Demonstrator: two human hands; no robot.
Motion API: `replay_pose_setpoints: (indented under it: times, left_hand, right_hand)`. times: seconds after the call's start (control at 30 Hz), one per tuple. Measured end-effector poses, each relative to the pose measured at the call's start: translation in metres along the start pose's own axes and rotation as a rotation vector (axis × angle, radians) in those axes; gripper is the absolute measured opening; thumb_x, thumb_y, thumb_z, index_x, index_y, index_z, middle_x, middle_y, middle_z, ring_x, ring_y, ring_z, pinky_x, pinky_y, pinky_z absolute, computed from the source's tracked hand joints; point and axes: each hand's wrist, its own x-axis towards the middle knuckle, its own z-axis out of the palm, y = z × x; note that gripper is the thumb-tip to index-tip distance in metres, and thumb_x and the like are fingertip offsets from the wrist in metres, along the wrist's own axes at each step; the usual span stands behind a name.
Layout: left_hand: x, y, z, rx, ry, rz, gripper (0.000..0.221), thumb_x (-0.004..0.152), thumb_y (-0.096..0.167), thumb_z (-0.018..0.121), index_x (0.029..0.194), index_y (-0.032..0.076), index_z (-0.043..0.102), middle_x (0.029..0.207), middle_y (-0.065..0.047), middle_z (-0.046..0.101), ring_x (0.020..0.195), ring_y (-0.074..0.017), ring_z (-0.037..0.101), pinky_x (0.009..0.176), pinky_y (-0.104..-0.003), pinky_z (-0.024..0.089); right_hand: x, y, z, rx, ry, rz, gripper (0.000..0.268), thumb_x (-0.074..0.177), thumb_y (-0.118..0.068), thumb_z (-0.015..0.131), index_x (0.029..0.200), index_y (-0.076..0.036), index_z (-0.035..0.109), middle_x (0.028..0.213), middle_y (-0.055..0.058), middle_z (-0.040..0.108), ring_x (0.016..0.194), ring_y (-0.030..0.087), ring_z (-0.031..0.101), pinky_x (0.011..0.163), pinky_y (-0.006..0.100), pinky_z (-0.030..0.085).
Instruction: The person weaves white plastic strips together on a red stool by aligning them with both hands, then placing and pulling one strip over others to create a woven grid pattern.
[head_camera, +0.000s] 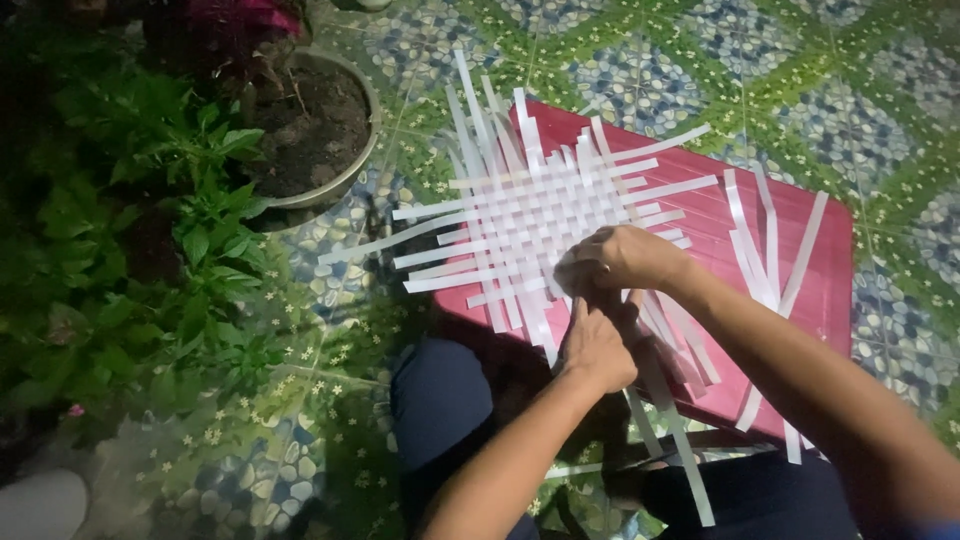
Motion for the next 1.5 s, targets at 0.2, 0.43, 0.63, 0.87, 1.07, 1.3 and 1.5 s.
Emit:
replay_pose_setpoints:
  times: [0.2,0.43,0.63,0.87,1.07,1.3,1.5]
  left_hand:
    - [0.005,0.001,0.005,-0.042,0.084,-0.02,0.026,0.063,0.014,0.051,0.083,0.005,0.064,0.086,-0.011,0.066,0.084,-0.028,0.054,0.084,-0.043,0.025]
    - [0.04,-0.004,0.06,0.006,0.032,-0.047,0.037,0.06,0.02,0.049,0.089,0.003,0.065,0.096,-0.013,0.065,0.101,-0.0278,0.051,0.101,-0.045,0.017]
    - [0.04,-0.002,0.06,0.069,-0.028,-0.081,0.043,0.064,0.02,0.045,0.097,-0.001,0.063,0.105,-0.015,0.062,0.112,-0.0275,0.045,0.106,-0.047,0.007]
    - [0.036,-0.002,0.062,0.016,-0.023,-0.084,0.044,0.07,0.017,0.045,0.107,-0.003,0.058,0.113,-0.014,0.059,0.112,-0.0261,0.045,0.108,-0.046,0.006]
    - [0.034,0.002,0.06,0.222,-0.139,-0.084,0.041,0.076,0.016,0.039,0.109,0.003,0.058,0.112,-0.009,0.06,0.11,-0.0216,0.048,0.109,-0.049,0.003]
    - [-0.024,0.025,-0.044,0.44,-0.356,-0.131,0.045,0.081,0.018,0.035,0.122,0.006,0.049,0.123,-0.01,0.053,0.12,-0.0252,0.041,0.098,-0.07,-0.012]
    - [-0.009,0.014,-0.013,0.27,-0.266,-0.106,0.05,0.085,0.028,0.026,0.132,0.01,0.029,0.132,-0.013,0.037,0.126,-0.0287,0.029,0.097,-0.071,-0.006]
  right_hand:
    - [-0.004,0.032,0.023,-0.001,0.024,-0.01,0.027,0.066,-0.019,0.062,0.092,-0.01,0.061,0.086,0.012,0.066,0.083,0.029,0.064,0.073,0.039,0.052]
    - [-0.007,0.047,0.04,0.012,0.082,-0.022,0.023,0.068,-0.022,0.062,0.088,-0.011,0.062,0.082,0.01,0.066,0.08,0.027,0.064,0.071,0.038,0.052]
    - [-0.01,0.045,0.035,0.089,0.111,-0.008,0.024,0.067,-0.02,0.063,0.086,-0.008,0.062,0.081,0.012,0.066,0.079,0.03,0.064,0.07,0.04,0.052]
    - [-0.008,0.015,0.017,0.105,0.145,0.028,0.014,0.071,-0.013,0.062,0.082,-0.006,0.065,0.087,0.014,0.067,0.084,0.03,0.064,0.075,0.038,0.051]
    - [-0.004,0.014,0.014,0.02,0.152,0.001,0.012,0.072,-0.012,0.061,0.082,-0.006,0.066,0.087,0.013,0.066,0.087,0.03,0.063,0.077,0.037,0.051]
    - [0.003,0.042,0.043,0.143,0.039,0.216,0.022,0.072,-0.014,0.063,0.094,-0.01,0.064,0.087,0.007,0.065,0.088,0.026,0.063,0.079,0.035,0.052]
    - [0.009,0.022,0.022,0.094,-0.062,0.259,0.042,0.068,-0.002,0.061,0.109,-0.007,0.053,0.102,0.015,0.057,0.093,0.034,0.06,0.081,0.04,0.052]
